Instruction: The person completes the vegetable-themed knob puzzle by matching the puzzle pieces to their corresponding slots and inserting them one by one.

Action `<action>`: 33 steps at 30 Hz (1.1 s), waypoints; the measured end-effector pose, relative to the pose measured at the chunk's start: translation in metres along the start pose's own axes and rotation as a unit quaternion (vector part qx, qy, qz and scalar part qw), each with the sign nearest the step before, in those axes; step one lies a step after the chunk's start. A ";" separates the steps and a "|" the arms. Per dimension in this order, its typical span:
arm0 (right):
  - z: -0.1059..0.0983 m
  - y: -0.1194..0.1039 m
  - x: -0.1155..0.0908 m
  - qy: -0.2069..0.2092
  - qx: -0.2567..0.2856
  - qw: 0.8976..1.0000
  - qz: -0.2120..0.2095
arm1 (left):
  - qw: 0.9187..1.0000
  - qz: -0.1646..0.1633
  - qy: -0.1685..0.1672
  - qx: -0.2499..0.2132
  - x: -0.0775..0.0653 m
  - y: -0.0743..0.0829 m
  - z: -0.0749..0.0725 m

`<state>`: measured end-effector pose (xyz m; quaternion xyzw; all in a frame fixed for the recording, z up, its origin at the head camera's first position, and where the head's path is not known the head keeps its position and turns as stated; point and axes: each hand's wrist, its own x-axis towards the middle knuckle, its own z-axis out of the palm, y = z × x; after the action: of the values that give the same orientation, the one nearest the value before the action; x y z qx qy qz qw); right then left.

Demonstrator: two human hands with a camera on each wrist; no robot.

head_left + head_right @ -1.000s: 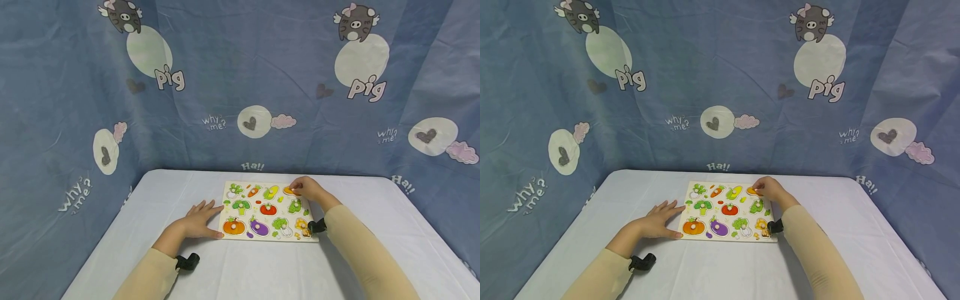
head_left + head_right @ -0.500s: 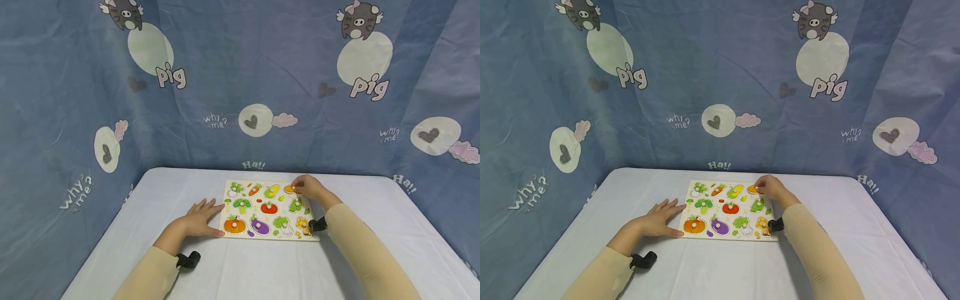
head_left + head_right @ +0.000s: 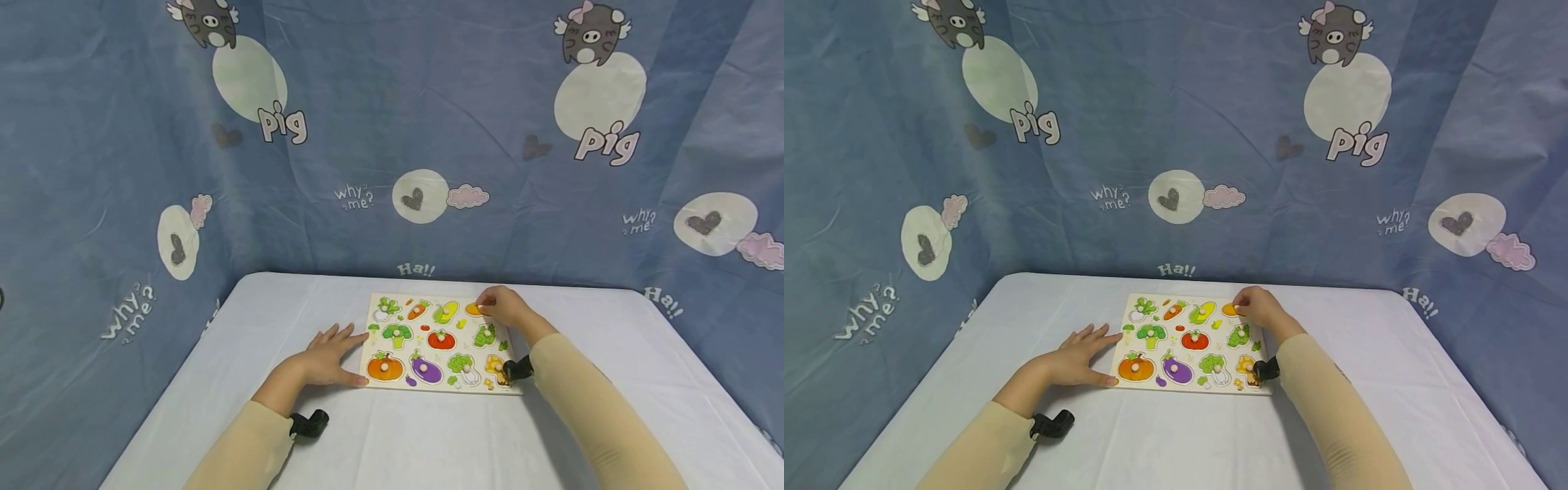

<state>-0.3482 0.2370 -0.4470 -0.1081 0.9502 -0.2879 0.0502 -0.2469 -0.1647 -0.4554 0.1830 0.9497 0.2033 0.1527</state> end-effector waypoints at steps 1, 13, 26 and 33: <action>0.000 0.000 0.000 0.001 0.000 1.000 -0.001 | 1.000 0.000 0.001 -0.001 0.000 0.000 0.000; 0.003 0.003 0.000 -0.001 0.014 1.000 0.020 | 1.000 0.005 -0.001 -0.001 0.001 -0.002 0.001; 0.001 0.004 -0.004 -0.006 0.023 0.999 0.023 | 1.000 -0.001 0.008 0.003 0.004 -0.005 0.005; -0.004 0.003 -0.009 -0.030 0.027 0.998 0.039 | 1.000 0.002 0.000 0.002 0.000 0.001 0.000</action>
<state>-0.3407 0.2439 -0.4453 -0.0782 0.9438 -0.3075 0.0928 -0.2471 -0.1641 -0.4551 0.1853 0.9497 0.2015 0.1520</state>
